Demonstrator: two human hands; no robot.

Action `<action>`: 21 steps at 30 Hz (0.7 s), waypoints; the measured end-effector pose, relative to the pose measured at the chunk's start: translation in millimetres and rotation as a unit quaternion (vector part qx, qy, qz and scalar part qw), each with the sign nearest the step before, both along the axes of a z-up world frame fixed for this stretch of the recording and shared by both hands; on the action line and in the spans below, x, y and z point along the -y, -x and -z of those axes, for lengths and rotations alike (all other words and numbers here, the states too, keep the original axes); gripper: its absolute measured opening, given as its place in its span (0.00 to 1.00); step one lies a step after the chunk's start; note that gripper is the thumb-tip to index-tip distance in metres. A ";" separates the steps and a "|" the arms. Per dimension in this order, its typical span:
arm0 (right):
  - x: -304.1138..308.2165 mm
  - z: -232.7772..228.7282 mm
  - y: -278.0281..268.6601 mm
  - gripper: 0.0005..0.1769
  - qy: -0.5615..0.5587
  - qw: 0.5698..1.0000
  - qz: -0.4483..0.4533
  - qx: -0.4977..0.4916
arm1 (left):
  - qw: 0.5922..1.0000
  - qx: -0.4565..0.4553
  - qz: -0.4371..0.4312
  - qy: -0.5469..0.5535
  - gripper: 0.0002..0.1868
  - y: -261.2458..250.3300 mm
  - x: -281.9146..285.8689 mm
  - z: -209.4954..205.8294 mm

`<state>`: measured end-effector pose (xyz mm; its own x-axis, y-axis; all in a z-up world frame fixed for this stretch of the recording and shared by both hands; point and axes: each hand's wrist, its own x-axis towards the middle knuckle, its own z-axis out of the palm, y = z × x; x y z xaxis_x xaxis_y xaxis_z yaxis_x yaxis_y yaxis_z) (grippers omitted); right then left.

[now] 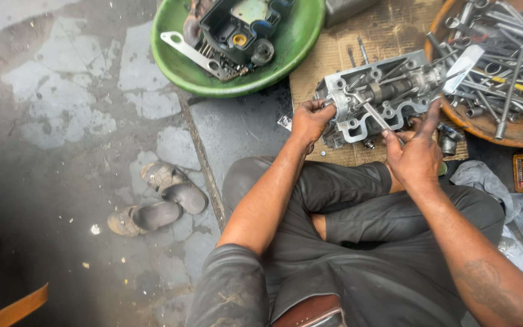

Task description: The person sits on the floor and uses a wrench to tighten bolts on a disassembled engine block. They then apply a blue sealant to a small metal gasket and place it onto the engine.

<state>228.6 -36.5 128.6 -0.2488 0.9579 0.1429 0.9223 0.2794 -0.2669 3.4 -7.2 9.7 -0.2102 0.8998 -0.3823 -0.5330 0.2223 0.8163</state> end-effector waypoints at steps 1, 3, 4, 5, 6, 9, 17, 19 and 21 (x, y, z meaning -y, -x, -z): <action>-2.4 -2.8 0.6 0.60 0.004 1.000 -0.004 0.008 | 1.000 -0.011 0.001 -0.002 0.21 -0.1 -3.2 -2.5; -4.8 -5.7 3.9 0.56 0.042 0.999 -0.001 -0.018 | 1.000 -0.002 0.004 -0.007 0.21 1.6 -3.5 -3.2; -7.3 -8.1 3.2 0.53 0.075 0.996 0.006 -0.049 | 1.000 0.005 0.004 -0.006 0.20 1.0 -1.4 -1.7; -9.7 -8.7 4.8 0.51 0.108 0.991 0.013 -0.080 | 1.000 0.006 0.008 -0.005 0.21 1.7 -0.2 0.2; -13.6 -9.9 8.3 0.50 0.120 0.987 0.021 -0.101 | 1.000 0.009 0.009 -0.005 0.21 3.0 -1.4 0.6; -20.6 -16.0 15.3 0.52 0.133 0.980 0.037 -0.145 | 1.000 0.007 0.016 0.000 0.20 4.4 -0.5 1.2; -33.4 -58.7 -0.5 0.55 0.114 0.968 0.046 -0.219 | 1.000 0.013 0.025 0.005 0.20 3.2 -3.9 11.4; -32.6 -76.9 -11.9 0.53 0.098 0.979 0.015 -0.178 | 0.999 0.021 0.026 -0.003 0.20 3.2 -8.4 9.6; -29.7 -87.1 -15.3 0.54 0.101 0.985 0.008 -0.139 | 1.000 0.011 0.024 -0.006 0.20 6.0 -9.7 7.9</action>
<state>243.9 -6.8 215.7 -0.2112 0.9774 0.0086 0.8098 0.1799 -0.5584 -2.5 2.6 1.8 -0.1589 0.9133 -0.3749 -0.5406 0.2373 0.8071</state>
